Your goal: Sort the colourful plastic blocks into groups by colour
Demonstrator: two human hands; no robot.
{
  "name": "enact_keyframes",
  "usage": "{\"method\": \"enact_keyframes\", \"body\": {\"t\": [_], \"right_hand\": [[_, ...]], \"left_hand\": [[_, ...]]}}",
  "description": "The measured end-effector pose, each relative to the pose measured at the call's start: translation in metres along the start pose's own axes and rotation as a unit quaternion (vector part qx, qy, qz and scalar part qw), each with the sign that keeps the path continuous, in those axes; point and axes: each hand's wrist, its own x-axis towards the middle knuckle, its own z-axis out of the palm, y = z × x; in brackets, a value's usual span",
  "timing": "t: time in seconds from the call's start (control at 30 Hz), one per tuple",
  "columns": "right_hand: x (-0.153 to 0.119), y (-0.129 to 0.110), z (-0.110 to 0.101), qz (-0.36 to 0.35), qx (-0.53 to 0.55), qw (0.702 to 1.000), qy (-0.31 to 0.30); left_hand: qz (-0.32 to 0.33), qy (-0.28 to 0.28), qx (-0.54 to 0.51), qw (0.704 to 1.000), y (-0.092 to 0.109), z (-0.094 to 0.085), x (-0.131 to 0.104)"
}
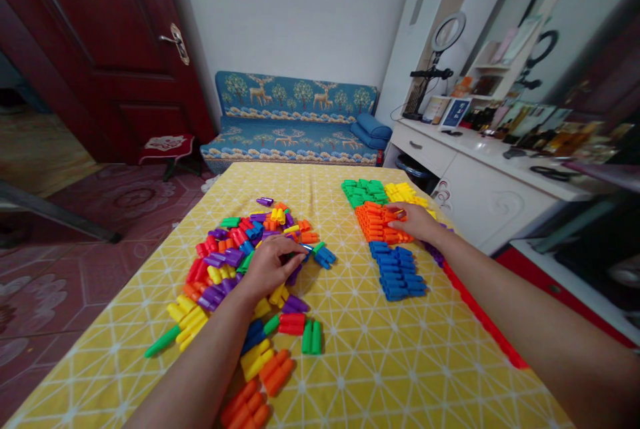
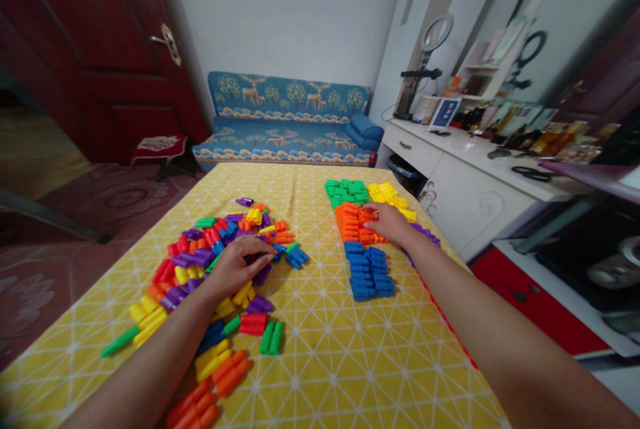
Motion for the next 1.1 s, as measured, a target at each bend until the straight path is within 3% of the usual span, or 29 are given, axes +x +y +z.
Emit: {"method": "enact_keyframes", "body": {"t": [0.13,0.27,0.33,0.43,0.57,0.8,1.1], "right_hand": [[-0.009,-0.013,-0.002,0.009,0.005,0.998,0.067],[-0.03,-0.06,0.011,-0.027,0.082,0.983,0.161],[-0.044,-0.093,0.026,-0.063,0.147,0.976,0.148],[-0.061,-0.141,0.056,-0.11,0.185,0.973,0.081],[-0.055,-0.181,0.091,-0.12,0.166,0.978,0.039],[-0.032,-0.205,0.112,-0.077,0.043,0.996,-0.03],[-0.042,-0.203,0.106,-0.05,-0.051,0.997,0.017]], "left_hand": [[0.002,0.008,-0.004,1.0,0.001,0.0,0.0],[0.0,0.008,-0.003,1.0,0.001,0.0,-0.001],[-0.002,0.008,-0.002,1.0,0.0,0.0,-0.001],[0.002,0.007,-0.002,1.0,-0.002,0.002,-0.002],[-0.005,0.028,-0.005,1.0,-0.004,0.004,-0.003],[-0.012,0.047,-0.009,0.999,-0.001,0.003,-0.002],[-0.025,0.046,-0.007,0.999,-0.002,0.004,-0.003]]}}
